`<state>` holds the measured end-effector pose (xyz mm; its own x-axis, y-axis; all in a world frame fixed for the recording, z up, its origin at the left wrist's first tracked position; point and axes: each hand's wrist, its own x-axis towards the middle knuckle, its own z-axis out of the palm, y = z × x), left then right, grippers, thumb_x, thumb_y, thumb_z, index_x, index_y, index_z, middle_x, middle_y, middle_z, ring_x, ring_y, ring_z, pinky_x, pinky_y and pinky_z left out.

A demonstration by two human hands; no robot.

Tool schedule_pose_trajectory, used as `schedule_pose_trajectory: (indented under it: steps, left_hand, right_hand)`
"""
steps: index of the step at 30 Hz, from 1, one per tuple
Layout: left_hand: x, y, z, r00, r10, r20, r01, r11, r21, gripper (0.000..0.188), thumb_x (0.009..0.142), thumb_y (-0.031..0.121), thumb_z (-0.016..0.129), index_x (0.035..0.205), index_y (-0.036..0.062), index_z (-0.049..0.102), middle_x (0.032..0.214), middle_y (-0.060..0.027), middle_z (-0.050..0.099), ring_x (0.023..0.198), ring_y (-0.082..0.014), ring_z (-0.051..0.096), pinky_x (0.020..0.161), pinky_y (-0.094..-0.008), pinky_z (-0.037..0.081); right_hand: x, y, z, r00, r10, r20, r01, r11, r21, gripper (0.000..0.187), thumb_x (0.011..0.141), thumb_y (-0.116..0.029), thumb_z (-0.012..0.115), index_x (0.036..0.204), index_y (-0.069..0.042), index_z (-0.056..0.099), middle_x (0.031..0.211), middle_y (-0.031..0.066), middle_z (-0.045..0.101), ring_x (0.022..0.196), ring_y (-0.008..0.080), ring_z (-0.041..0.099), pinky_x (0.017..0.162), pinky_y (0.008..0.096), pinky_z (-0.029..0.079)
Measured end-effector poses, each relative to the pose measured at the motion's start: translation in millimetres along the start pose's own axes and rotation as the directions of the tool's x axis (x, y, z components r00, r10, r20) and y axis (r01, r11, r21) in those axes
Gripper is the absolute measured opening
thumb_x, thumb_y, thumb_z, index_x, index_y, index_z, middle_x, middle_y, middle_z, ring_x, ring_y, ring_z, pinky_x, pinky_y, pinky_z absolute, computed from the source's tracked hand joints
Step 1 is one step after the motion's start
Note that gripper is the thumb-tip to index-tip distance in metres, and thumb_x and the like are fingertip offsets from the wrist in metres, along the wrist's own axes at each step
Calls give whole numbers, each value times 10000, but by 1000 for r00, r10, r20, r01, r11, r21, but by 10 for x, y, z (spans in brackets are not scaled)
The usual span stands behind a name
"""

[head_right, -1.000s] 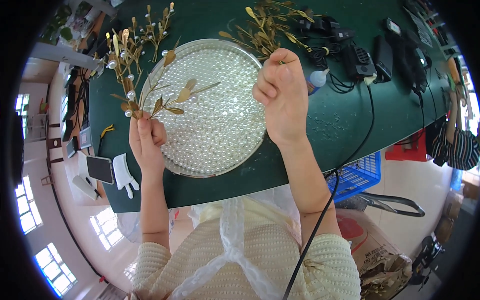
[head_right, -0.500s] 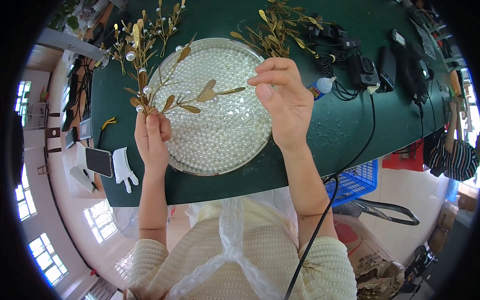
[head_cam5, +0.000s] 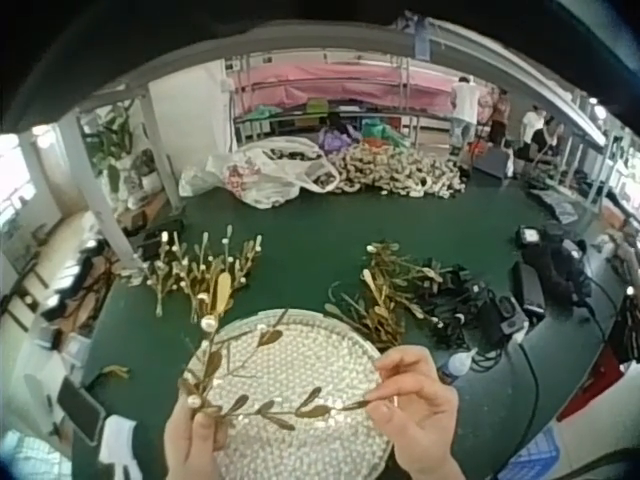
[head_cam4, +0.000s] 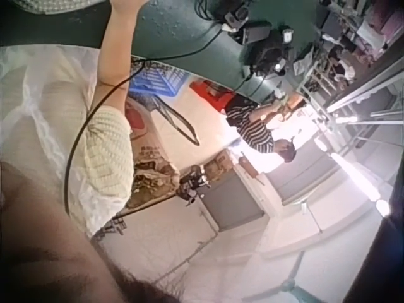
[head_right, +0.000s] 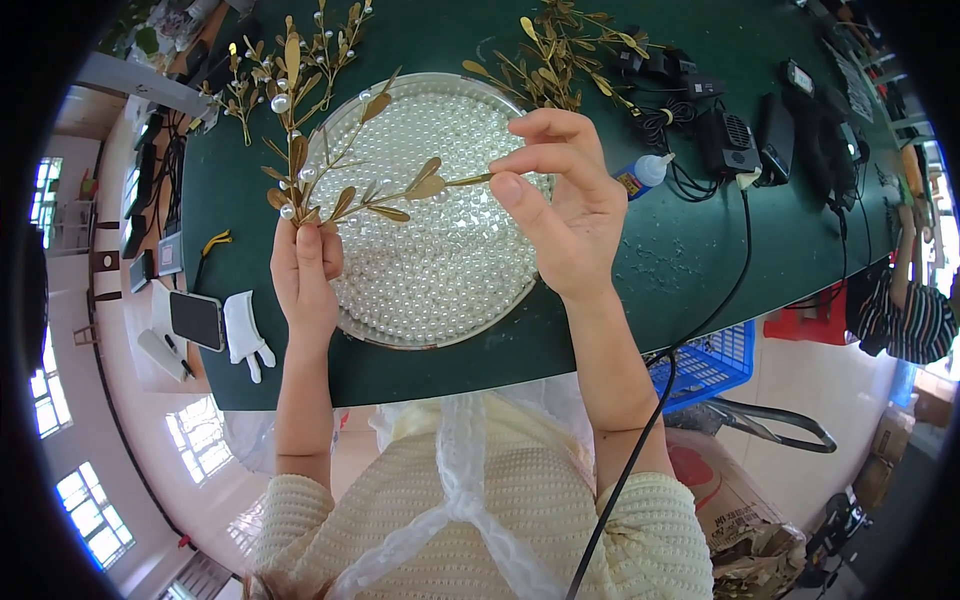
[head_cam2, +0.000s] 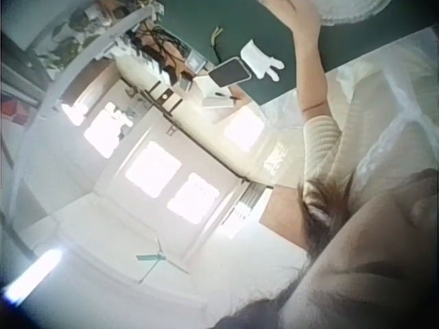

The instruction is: The person assembles a decorative gold-colored branch by applying glue to the stems and attaching white pearls by hand. They pick up pearls from a tray, apply glue to the branch, and press the pearls onto the stems one at a time.

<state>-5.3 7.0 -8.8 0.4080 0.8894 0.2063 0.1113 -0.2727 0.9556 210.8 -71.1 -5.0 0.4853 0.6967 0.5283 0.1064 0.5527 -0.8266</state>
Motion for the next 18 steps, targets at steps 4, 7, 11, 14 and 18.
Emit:
schedule_pose_trajectory:
  steps: [4,7,11,14,18]
  left_hand:
    - [-4,-11,0,1000,-4,-6,4,1000,-30,252,934,273,366,904,34,438,547,52,311,459,-18,229,425,-189,168]
    - [-6,2,5,1000,-13,-8,13,1000,-26,258,934,277,364,931,31,444,543,54,308,460,-17,229,428,-189,167]
    - [0,16,9,1000,-17,-8,17,999,-27,264,935,283,359,938,34,447,540,56,304,463,-18,233,431,-189,168]
    - [-5,19,-8,1000,-5,-14,5,999,-32,269,934,289,360,941,35,448,543,56,307,464,-18,236,431,-188,169]
    - [-9,12,-10,1000,2,-29,-3,998,-56,270,931,294,364,946,37,446,556,55,318,469,-17,244,433,-186,172]
  right_hand:
    - [2,-6,27,1000,2,-13,-2,1000,-2,121,709,-66,677,819,-37,635,1020,75,501,898,153,444,822,287,337]
    - [-6,4,35,1000,-11,-25,11,1000,-15,111,715,-62,673,817,-37,634,1006,71,499,892,151,442,812,283,341]
    - [-5,11,26,1000,3,-22,-3,1000,-12,103,728,-54,658,824,-31,628,976,70,505,873,145,448,797,270,345]
    - [-15,24,17,999,24,-47,-23,1000,13,62,765,-49,613,817,-16,615,919,70,512,828,127,454,763,245,351]
    - [-29,-12,2,937,246,-246,-176,945,276,196,884,-128,468,769,11,546,561,-14,410,486,40,325,471,185,257]
